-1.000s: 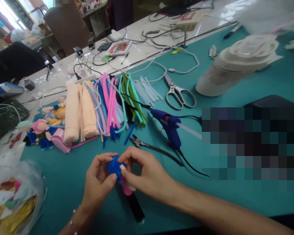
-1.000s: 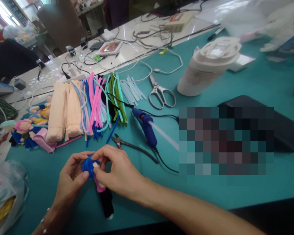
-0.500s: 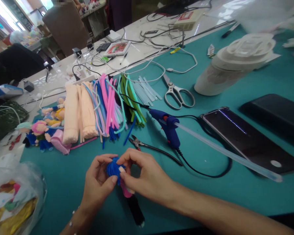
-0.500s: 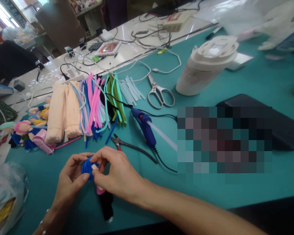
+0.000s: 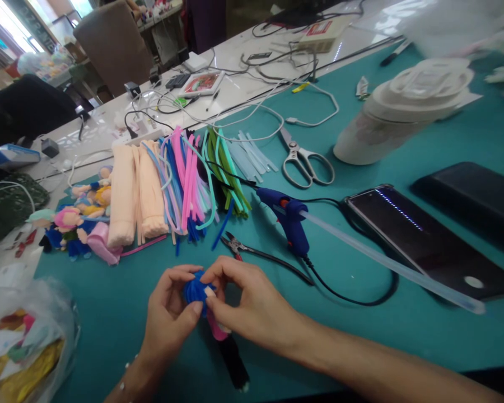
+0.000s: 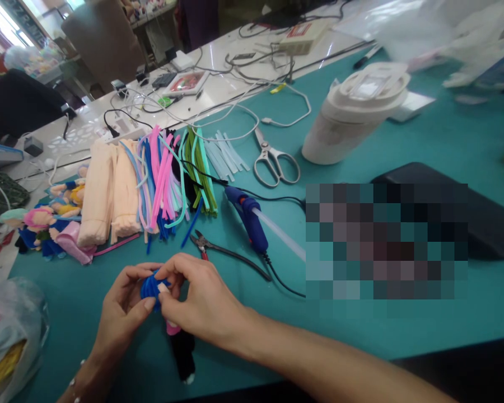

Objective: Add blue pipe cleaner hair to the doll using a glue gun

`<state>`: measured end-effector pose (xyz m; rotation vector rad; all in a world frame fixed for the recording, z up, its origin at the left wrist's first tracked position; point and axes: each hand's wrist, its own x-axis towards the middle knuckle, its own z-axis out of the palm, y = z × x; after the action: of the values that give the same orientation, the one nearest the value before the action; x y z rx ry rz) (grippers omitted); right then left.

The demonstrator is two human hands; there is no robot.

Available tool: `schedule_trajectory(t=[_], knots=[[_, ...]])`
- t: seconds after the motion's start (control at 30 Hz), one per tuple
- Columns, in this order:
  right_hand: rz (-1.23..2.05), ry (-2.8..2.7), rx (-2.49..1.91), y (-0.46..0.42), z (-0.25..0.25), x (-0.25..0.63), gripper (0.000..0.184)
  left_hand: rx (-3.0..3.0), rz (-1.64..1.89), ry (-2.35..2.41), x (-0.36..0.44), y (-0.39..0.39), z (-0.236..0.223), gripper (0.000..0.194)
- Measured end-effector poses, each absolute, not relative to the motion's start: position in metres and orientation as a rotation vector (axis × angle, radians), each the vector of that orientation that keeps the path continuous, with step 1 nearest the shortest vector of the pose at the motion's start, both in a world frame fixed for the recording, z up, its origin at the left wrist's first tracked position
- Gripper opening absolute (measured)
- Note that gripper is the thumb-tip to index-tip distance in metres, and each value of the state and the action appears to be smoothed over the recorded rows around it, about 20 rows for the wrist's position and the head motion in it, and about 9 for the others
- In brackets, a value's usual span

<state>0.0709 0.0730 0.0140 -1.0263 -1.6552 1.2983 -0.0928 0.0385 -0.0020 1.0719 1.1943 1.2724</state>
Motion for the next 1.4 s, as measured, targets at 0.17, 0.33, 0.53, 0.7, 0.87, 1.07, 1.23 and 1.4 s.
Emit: schedule_trajectory(t=[0.17, 0.33, 0.53, 0.7, 0.87, 1.07, 1.23, 1.4], knots=[[1.373, -1.596, -1.032, 0.0763, 0.0184, 0.0743, 0.014, 1.046, 1.225, 1.107, -0.0992, 0.0376, -0.0050, 0.036], [1.436, -1.579, -1.053, 0.0771, 0.0235, 0.0761, 0.013, 1.014, 1.206, 1.158, -0.0990, 0.0412, -0.0025, 0.029], [1.398, -1.608, -1.059, 0.0775, 0.0203, 0.0753, 0.013, 1.008, 1.269, 1.146, -0.0951, 0.0428, -0.0003, 0.026], [1.300, -1.682, -1.067, 0.0764, 0.0183, 0.0753, 0.013, 1.030, 1.284, 1.175, -0.0940, 0.0420, 0.0000, 0.026], [1.246, -1.725, -1.085, 0.0758, 0.0178, 0.0751, 0.014, 1.053, 1.301, 1.194, -0.0931, 0.0419, -0.0014, 0.024], [1.303, -1.713, -1.080, 0.0763, 0.0204, 0.0761, 0.015, 1.059, 1.300, 1.178, -0.0934, 0.0423, -0.0019, 0.025], [1.371, -1.662, -1.093, 0.0775, 0.0215, 0.0768, 0.015, 1.062, 1.281, 1.198, -0.0932, 0.0414, -0.0018, 0.027], [1.377, -1.668, -1.114, 0.0773, 0.0195, 0.0754, 0.015, 1.091, 1.280, 1.177, -0.0932, 0.0409, -0.0027, 0.025]])
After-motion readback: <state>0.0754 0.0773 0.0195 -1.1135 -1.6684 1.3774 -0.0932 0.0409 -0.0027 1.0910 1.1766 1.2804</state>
